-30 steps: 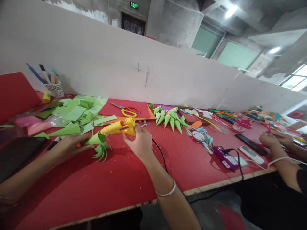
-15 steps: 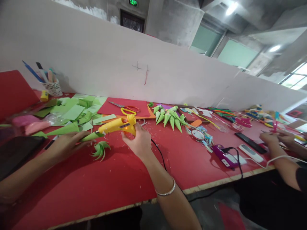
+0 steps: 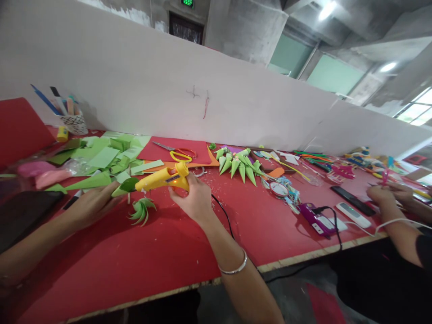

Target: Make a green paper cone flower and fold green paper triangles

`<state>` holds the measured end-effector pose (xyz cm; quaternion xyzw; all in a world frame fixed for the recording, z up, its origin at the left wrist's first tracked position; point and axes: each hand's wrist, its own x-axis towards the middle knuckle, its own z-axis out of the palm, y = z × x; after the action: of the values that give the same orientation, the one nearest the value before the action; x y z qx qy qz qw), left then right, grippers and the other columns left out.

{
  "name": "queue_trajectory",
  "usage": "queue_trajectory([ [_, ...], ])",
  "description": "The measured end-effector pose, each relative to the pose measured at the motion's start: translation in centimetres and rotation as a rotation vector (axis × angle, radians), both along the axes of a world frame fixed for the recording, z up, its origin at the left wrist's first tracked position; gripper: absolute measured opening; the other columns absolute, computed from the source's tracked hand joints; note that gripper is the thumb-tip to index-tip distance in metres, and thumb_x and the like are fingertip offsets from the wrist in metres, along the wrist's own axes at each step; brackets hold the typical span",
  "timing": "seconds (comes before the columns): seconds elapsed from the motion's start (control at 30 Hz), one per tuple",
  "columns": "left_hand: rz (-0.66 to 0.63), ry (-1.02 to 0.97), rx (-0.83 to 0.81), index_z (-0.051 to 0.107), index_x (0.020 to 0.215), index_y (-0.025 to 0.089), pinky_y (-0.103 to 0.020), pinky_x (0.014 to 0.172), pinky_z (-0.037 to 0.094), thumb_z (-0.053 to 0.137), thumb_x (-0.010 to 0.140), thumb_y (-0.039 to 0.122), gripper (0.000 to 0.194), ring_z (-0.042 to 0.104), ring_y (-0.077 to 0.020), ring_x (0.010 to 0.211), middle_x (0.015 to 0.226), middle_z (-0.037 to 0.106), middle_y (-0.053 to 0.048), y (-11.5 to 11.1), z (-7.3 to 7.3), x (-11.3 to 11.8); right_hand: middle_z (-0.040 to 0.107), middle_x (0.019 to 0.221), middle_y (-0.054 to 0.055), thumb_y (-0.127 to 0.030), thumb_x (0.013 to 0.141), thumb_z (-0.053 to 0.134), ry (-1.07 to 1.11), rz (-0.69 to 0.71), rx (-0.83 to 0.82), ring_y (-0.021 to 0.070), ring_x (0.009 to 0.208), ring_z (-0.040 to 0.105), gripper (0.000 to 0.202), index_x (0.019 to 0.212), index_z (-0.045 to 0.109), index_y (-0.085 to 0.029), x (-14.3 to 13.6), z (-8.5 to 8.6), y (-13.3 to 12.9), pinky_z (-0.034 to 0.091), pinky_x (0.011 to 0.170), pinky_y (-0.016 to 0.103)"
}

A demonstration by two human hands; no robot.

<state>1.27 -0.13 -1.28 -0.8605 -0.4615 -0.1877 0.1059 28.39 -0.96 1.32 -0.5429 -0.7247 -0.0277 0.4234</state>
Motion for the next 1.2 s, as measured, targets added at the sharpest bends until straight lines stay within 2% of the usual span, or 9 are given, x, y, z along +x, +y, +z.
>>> queue_trajectory([
  [0.27,-0.026,0.001,0.062,0.049,0.089,0.016,-0.024,0.048,0.029,0.024,0.089,0.036,0.031,0.051,-0.0193,0.048,0.057,0.055,-0.004,0.0,0.1,0.0,0.057,0.056,-0.002,-0.044,0.069,0.057,-0.033,-0.029,0.016,0.0117,0.046,0.052,0.032,0.087,0.057,-0.018,0.3,-0.2,0.4,0.037,0.047,0.022],
  [0.43,0.003,0.087,0.031,0.05,0.091,0.014,-0.025,0.049,0.031,0.022,0.09,0.035,0.034,0.053,-0.021,0.052,0.06,0.058,-0.006,0.1,-0.1,-0.2,0.06,0.062,0.0,-0.04,0.071,0.055,-0.06,-0.05,0.036,0.0144,0.054,0.057,0.029,0.09,0.056,-0.019,0.6,-0.3,0.6,0.039,0.051,0.023],
  [0.63,0.038,0.094,0.004,0.052,0.094,0.015,-0.025,0.05,0.031,0.025,0.089,0.036,0.035,0.054,-0.0214,0.053,0.061,0.057,-0.006,0.1,-0.1,-0.3,0.062,0.066,0.002,-0.037,0.072,0.052,-0.085,-0.068,0.028,0.0164,0.058,0.058,0.026,0.09,0.055,-0.019,0.7,-0.3,0.7,0.04,0.052,0.025],
  [0.87,0.101,0.181,-0.004,0.054,0.087,0.016,-0.025,0.047,0.027,0.028,0.088,0.035,0.032,0.052,-0.0206,0.05,0.057,0.054,-0.005,-0.2,0.8,0.4,0.062,0.066,0.003,-0.035,0.073,0.052,-0.093,-0.079,0.051,0.0173,0.06,0.06,0.021,0.086,0.054,-0.019,0.8,-0.4,0.7,0.041,0.053,0.026],
  [1.2,0.164,0.287,0.001,0.054,0.092,0.014,-0.026,0.047,0.024,0.033,0.086,0.029,0.027,0.052,-0.0222,0.052,0.058,0.055,-0.006,-0.5,1.5,0.5,0.063,0.065,0.002,-0.034,0.071,0.052,-0.141,-0.071,0.057,0.0177,0.058,0.06,0.023,0.089,0.054,-0.019,0.7,-0.2,0.4,0.039,0.051,0.025],
])
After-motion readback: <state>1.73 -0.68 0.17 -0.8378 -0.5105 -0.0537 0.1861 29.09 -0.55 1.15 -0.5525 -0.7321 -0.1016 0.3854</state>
